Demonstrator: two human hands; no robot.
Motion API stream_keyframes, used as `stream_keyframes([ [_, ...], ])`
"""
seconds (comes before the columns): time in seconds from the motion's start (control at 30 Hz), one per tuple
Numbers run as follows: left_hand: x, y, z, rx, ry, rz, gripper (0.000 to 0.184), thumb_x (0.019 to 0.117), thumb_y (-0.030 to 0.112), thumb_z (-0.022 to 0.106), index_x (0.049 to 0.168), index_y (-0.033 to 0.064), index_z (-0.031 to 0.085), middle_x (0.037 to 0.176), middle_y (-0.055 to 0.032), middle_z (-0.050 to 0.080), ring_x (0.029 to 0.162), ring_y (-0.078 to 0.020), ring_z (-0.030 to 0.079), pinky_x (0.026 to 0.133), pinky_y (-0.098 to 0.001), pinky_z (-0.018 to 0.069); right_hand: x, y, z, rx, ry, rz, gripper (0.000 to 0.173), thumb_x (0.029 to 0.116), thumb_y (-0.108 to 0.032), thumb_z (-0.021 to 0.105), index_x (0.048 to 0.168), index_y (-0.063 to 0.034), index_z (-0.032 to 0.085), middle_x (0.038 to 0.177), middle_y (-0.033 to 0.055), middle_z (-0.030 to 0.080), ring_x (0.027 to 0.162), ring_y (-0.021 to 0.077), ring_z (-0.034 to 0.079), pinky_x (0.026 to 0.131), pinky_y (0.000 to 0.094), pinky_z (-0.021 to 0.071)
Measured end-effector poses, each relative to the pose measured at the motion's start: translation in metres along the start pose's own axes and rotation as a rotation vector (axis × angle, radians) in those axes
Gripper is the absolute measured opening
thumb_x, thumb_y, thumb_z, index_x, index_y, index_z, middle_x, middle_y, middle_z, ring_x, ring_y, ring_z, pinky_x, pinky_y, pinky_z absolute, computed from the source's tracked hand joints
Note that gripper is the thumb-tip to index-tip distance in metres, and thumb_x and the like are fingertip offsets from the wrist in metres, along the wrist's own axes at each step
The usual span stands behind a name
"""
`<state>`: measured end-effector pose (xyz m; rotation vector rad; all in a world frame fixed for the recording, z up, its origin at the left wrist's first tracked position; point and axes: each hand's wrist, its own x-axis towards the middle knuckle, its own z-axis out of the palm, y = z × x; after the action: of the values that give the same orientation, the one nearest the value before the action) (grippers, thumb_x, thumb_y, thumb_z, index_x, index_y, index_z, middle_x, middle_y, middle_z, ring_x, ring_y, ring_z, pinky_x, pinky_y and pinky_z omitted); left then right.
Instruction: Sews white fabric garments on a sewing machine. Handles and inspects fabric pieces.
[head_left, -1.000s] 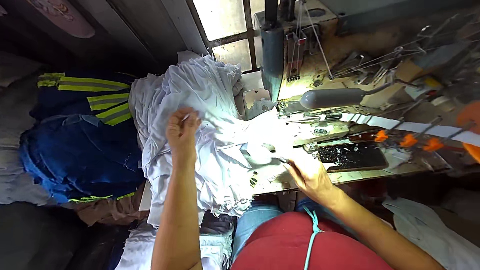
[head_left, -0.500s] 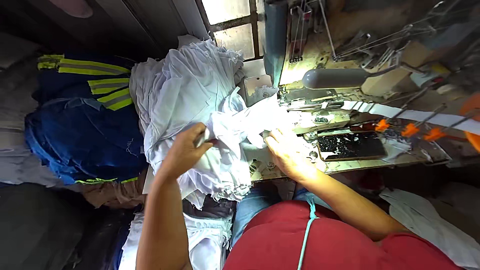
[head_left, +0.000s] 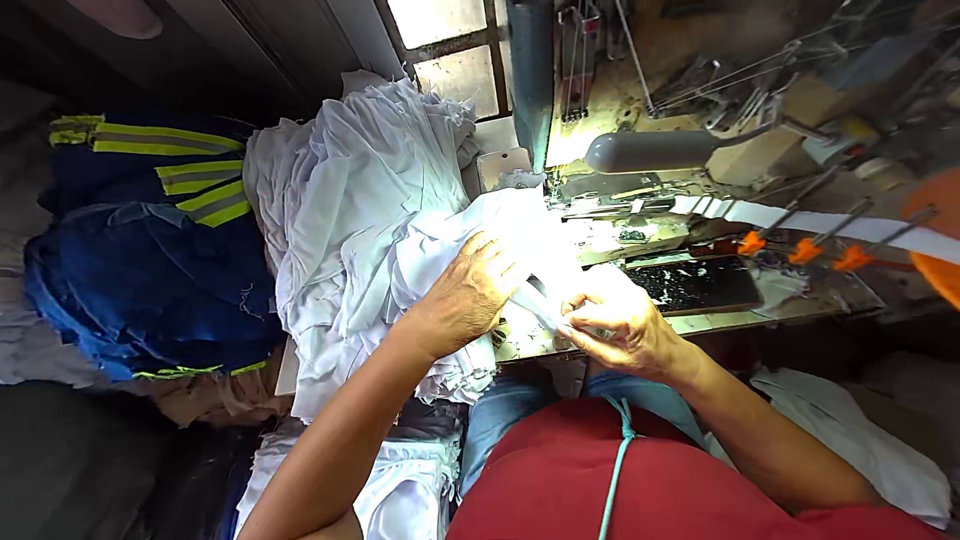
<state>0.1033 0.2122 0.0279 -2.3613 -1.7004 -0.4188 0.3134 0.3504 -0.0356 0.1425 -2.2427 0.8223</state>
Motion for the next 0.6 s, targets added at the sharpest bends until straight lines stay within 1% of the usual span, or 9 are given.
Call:
stream_keyframes([
  [0.07, 0.000, 0.009, -0.023, -0.069, 0.009, 0.036, 0.024, 0.0932, 0.012, 0.050, 0.089, 0.0052, 0.072, 0.078, -0.0071, 0.067, 0.080, -0.0230, 0.064, 0.082, -0.0410, 0.0486, -0.002, -0.005, -0.004, -0.108, 0.000, 0.022, 0.023, 0.0994, -0.024, 0.064, 0.087, -0.0106, 0.077, 0.088, 0.0053, 0.072, 0.087, 0.0154, 0.065, 0.079, 0.0312, 0.0497],
  [0.13, 0.000, 0.021, -0.041, -0.223, -0.007, 0.081, 0.022, 0.0905, 0.019, 0.050, 0.083, 0.0096, 0.068, 0.065, 0.0012, 0.058, 0.064, -0.0108, 0.056, 0.064, -0.0291, 0.0440, -0.004, -0.011, -0.006, -0.132, -0.016, 0.055, 0.024, 0.1005, -0.024, 0.062, 0.089, -0.0097, 0.077, 0.088, 0.0068, 0.073, 0.084, 0.0165, 0.068, 0.074, 0.0311, 0.0535],
  [0.2, 0.002, 0.032, -0.038, -0.307, 0.006, 0.088, 0.026, 0.0919, 0.028, 0.054, 0.090, 0.0080, 0.070, 0.069, -0.0012, 0.063, 0.066, -0.0115, 0.058, 0.066, -0.0300, 0.0438, -0.007, -0.014, -0.007, -0.035, -0.049, 0.061, 0.023, 0.1013, -0.020, 0.060, 0.092, -0.0064, 0.076, 0.091, 0.0098, 0.073, 0.080, 0.0152, 0.068, 0.071, 0.0282, 0.0539],
  [0.3, 0.004, 0.036, 0.007, -0.060, 0.031, 0.018, 0.054, 0.0920, 0.055, 0.059, 0.114, 0.0082, 0.073, 0.096, -0.0107, 0.072, 0.088, -0.0262, 0.066, 0.081, -0.0463, 0.0503, -0.013, -0.008, -0.009, 0.213, -0.017, 0.133, 0.022, 0.1010, -0.017, 0.062, 0.093, -0.0014, 0.074, 0.087, 0.0088, 0.070, 0.076, 0.0052, 0.061, 0.071, 0.0179, 0.0492],
  [0.33, 0.002, 0.030, 0.026, 0.045, 0.038, -0.028, 0.049, 0.0879, 0.049, 0.063, 0.112, 0.0085, 0.074, 0.103, -0.0148, 0.072, 0.096, -0.0333, 0.068, 0.088, -0.0546, 0.0506, -0.014, -0.006, -0.011, 0.291, 0.021, 0.168, 0.022, 0.1000, -0.016, 0.064, 0.089, 0.0004, 0.073, 0.082, 0.0065, 0.069, 0.073, 0.0005, 0.058, 0.070, 0.0142, 0.0469],
  [0.37, -0.002, 0.022, 0.041, 0.098, 0.053, -0.081, 0.037, 0.0820, 0.031, 0.070, 0.107, 0.0046, 0.076, 0.109, -0.0206, 0.072, 0.105, -0.0410, 0.067, 0.095, -0.0620, 0.0473, -0.014, -0.005, -0.014, 0.359, 0.050, 0.199, 0.022, 0.0993, -0.015, 0.065, 0.087, 0.0016, 0.072, 0.080, 0.0043, 0.068, 0.073, -0.0031, 0.057, 0.070, 0.0114, 0.0470],
  [0.43, -0.004, 0.007, 0.049, 0.181, 0.118, -0.183, 0.023, 0.0785, 0.004, 0.071, 0.100, -0.0045, 0.075, 0.120, -0.0267, 0.070, 0.118, -0.0456, 0.065, 0.099, -0.0622, 0.0481, -0.017, -0.004, -0.022, 0.458, 0.076, 0.249, 0.021, 0.0987, -0.014, 0.065, 0.086, 0.0021, 0.070, 0.084, 0.0012, 0.067, 0.077, -0.0056, 0.059, 0.071, 0.0101, 0.0492],
  [0.5, 0.002, -0.006, 0.036, 0.211, 0.166, -0.224, 0.033, 0.0771, -0.003, 0.066, 0.109, -0.0075, 0.073, 0.123, -0.0232, 0.070, 0.114, -0.0406, 0.067, 0.090, -0.0550, 0.0522, -0.022, -0.001, -0.025, 0.489, 0.078, 0.285, 0.020, 0.0993, -0.014, 0.064, 0.087, 0.0010, 0.069, 0.086, 0.0000, 0.067, 0.079, -0.0051, 0.060, 0.072, 0.0113, 0.0512],
  [0.6, 0.009, -0.020, 0.020, 0.151, 0.121, -0.200, 0.034, 0.0821, -0.002, 0.061, 0.114, -0.0062, 0.072, 0.123, -0.0200, 0.071, 0.114, -0.0365, 0.068, 0.095, -0.0520, 0.0501, -0.030, 0.003, -0.019, 0.429, 0.074, 0.300, 0.022, 0.0988, -0.015, 0.064, 0.084, 0.0013, 0.068, 0.082, 0.0018, 0.065, 0.077, -0.0032, 0.059, 0.072, 0.0123, 0.0494],
])
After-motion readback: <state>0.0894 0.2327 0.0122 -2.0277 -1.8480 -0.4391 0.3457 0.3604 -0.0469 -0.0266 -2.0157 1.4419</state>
